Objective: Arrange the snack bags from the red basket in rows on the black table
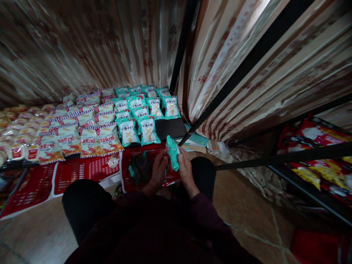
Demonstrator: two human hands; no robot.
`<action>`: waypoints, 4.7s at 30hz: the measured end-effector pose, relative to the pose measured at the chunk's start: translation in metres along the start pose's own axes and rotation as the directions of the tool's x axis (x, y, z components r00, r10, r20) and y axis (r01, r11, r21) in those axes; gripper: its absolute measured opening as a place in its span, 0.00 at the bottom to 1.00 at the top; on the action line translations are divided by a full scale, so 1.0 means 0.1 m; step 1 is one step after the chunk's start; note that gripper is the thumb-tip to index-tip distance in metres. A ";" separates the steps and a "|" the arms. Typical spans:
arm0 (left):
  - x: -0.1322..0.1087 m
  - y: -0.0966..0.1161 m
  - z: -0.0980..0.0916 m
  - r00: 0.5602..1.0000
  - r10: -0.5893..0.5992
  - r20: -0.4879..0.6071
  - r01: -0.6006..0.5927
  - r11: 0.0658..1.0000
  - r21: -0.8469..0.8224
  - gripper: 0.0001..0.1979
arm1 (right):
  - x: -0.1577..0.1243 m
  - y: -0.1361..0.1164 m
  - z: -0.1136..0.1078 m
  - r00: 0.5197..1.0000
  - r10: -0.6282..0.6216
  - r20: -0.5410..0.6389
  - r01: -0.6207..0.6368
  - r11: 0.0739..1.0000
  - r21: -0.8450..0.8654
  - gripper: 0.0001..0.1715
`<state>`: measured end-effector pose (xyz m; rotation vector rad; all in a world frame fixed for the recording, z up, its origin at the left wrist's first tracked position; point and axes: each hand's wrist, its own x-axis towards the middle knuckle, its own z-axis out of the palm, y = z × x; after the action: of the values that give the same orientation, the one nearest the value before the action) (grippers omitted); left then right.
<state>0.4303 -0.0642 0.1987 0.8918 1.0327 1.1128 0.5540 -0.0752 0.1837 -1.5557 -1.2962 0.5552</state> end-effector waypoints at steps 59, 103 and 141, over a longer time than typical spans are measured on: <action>0.30 -0.03 0.06 0.825 0.484 0.293 -0.558 0.610 0.562 0.19 | 0.49 0.23 -0.05 0.902 0.424 0.080 -0.393 0.730 0.559 0.36; 1.17 0.16 0.44 0.864 0.476 0.164 -0.433 0.534 0.726 0.28 | 1.48 0.27 0.22 0.988 0.130 -0.087 -0.105 0.963 0.249 0.28; 1.55 0.04 0.50 0.872 0.485 -0.072 -0.268 0.595 0.758 0.30 | 1.91 0.32 0.66 0.999 0.000 0.047 0.005 0.994 -0.108 0.25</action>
<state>0.4954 0.0849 0.1861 1.7145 1.6300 1.2027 0.5750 0.1285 0.1748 -1.6376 -1.3832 0.5299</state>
